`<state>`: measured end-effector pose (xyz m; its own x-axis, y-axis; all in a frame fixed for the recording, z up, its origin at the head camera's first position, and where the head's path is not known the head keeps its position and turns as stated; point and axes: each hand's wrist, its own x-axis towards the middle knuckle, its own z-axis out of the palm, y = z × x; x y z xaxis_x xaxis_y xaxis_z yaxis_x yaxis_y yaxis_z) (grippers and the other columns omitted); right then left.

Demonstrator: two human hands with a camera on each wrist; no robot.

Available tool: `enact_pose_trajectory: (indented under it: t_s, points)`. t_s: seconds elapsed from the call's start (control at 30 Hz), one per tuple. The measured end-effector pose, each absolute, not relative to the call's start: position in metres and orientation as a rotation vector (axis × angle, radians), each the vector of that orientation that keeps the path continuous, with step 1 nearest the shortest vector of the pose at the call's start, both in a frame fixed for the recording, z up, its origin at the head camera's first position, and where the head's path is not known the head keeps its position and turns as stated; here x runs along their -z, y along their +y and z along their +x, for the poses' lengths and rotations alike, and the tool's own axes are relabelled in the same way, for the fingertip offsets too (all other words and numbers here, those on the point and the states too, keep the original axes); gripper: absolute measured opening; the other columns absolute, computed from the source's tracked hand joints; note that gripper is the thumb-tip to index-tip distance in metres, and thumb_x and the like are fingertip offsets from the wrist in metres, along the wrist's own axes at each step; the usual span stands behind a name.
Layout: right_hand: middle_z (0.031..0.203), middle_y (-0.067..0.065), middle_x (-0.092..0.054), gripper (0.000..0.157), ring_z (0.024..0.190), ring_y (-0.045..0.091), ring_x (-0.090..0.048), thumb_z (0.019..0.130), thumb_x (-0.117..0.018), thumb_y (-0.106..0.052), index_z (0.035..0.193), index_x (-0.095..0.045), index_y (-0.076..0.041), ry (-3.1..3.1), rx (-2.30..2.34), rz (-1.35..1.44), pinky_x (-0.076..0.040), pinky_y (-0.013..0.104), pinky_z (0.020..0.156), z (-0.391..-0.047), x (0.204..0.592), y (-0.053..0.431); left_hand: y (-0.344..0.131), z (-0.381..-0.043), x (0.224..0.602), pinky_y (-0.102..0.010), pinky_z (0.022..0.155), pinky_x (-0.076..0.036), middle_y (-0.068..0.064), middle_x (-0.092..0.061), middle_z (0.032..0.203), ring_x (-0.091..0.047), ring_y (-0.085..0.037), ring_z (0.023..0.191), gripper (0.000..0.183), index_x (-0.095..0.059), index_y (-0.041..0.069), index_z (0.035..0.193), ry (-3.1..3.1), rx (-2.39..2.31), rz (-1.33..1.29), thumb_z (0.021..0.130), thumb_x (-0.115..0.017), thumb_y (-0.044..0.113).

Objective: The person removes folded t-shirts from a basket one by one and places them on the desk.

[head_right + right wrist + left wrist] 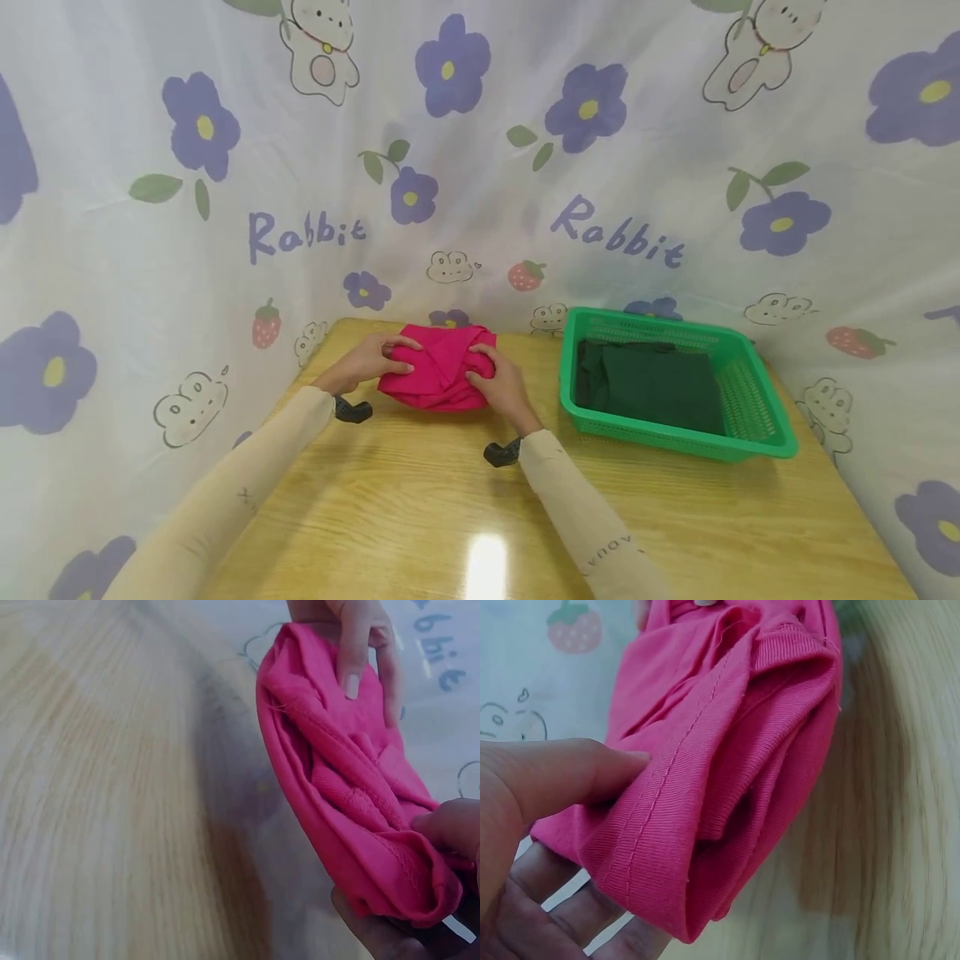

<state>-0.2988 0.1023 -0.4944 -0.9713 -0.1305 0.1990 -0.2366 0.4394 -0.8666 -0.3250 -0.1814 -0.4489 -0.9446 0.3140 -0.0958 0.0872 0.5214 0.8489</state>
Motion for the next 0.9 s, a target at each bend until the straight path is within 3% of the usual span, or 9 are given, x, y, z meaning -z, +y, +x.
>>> enact_pose_trajectory:
  t_s: [0.23, 0.5, 0.73, 0.9]
  points:
    - [0.131, 0.012, -0.066, 0.043, 0.109, 0.028, -0.064, 0.093, -0.08, -0.023, 0.133, -0.066, -0.028, -2.606, -1.527, 0.4, -0.053, 0.044, 0.093, -0.298, 0.502, 0.088, -0.193, -0.317, 0.45, -0.032, 0.085, -0.05, -0.012, -0.055, 0.143, -0.056, -0.028, 0.116, 0.037, -0.072, 0.015, 0.128, 2.572, -1.356, 0.311, 0.092, -0.078, 0.009]
    - [0.131, 0.011, -0.066, 0.044, 0.109, 0.028, -0.065, 0.093, -0.079, -0.022, 0.135, -0.064, -0.027, -2.641, -1.497, 0.459, -0.053, 0.044, 0.092, -0.296, 0.509, 0.065, -0.21, -0.308, 0.458, -0.033, 0.089, -0.05, -0.016, -0.05, 0.15, -0.052, -0.035, 0.13, 0.038, -0.07, 0.011, 0.13, 2.607, -1.343, 0.25, 0.093, -0.076, 0.005]
    - [0.13, 0.012, -0.066, 0.047, 0.104, 0.027, -0.065, 0.094, -0.078, -0.021, 0.138, -0.063, -0.026, -2.662, -1.512, 0.498, -0.055, 0.041, 0.087, -0.298, 0.509, 0.049, -0.226, -0.308, 0.458, -0.029, 0.082, -0.051, -0.016, -0.055, 0.143, -0.056, -0.03, 0.114, 0.037, -0.071, 0.011, 0.128, 2.614, -1.361, 0.185, 0.092, -0.076, 0.003]
    - [0.128, 0.011, -0.067, 0.047, 0.099, 0.024, -0.065, 0.095, -0.077, -0.021, 0.138, -0.062, -0.027, -2.677, -1.523, 0.501, -0.055, 0.037, 0.081, -0.302, 0.513, 0.043, -0.232, -0.307, 0.454, -0.029, 0.081, -0.051, -0.019, -0.054, 0.143, -0.056, -0.03, 0.112, 0.038, -0.071, 0.009, 0.129, 2.626, -1.339, 0.165, 0.092, -0.077, 0.005]
